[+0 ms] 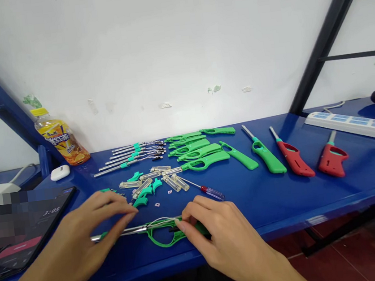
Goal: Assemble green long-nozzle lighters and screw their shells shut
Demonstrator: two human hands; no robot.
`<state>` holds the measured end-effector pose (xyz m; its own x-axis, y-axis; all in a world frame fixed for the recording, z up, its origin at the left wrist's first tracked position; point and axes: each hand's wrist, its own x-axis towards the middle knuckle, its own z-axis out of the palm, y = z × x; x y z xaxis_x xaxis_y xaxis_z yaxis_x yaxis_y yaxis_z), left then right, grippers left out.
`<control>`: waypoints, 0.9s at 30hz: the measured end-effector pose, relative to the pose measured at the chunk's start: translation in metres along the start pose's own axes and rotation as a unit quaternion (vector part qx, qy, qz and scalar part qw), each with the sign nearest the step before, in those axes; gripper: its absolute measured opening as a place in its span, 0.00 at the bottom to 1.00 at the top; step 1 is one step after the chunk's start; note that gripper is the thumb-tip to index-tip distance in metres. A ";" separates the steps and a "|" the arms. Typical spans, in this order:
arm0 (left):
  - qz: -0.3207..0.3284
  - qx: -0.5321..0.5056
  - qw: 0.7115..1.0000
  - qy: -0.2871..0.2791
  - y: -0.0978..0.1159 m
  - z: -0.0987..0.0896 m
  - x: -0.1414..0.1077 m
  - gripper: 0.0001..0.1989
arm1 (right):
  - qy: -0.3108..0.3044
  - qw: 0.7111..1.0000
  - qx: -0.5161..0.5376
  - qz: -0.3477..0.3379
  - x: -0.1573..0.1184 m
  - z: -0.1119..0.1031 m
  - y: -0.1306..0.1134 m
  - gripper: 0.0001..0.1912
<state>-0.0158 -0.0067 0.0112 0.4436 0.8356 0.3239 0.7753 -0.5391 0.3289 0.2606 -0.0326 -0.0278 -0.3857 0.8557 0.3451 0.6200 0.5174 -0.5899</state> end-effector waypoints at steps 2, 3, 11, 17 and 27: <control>-0.025 0.055 0.998 -0.010 -0.004 -0.006 0.009 0.09 | 0.000 1.000 0.002 0.000 0.000 -0.001 0.000 0.09; -0.044 0.079 0.995 -0.030 -0.005 -0.008 0.013 0.08 | 0.000 1.000 0.002 0.000 0.001 -0.001 0.000 0.09; -0.109 0.205 0.966 -0.114 0.009 -0.007 0.027 0.10 | -0.007 1.000 0.002 -0.003 0.002 -0.002 -0.001 0.08; -0.044 0.141 0.986 -0.070 0.019 -0.017 0.011 0.06 | 0.001 1.000 0.015 0.002 0.001 -0.001 0.001 0.08; -0.044 0.129 0.969 -0.207 0.044 0.000 0.017 0.09 | -0.010 0.999 0.034 0.005 0.001 -0.003 0.001 0.08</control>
<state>0.0262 -0.0162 0.0309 0.4720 0.8763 -0.0967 0.8810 -0.4647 0.0886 0.2625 -0.0313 -0.0259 -0.3941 0.8596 0.3252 0.5763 0.5068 -0.6412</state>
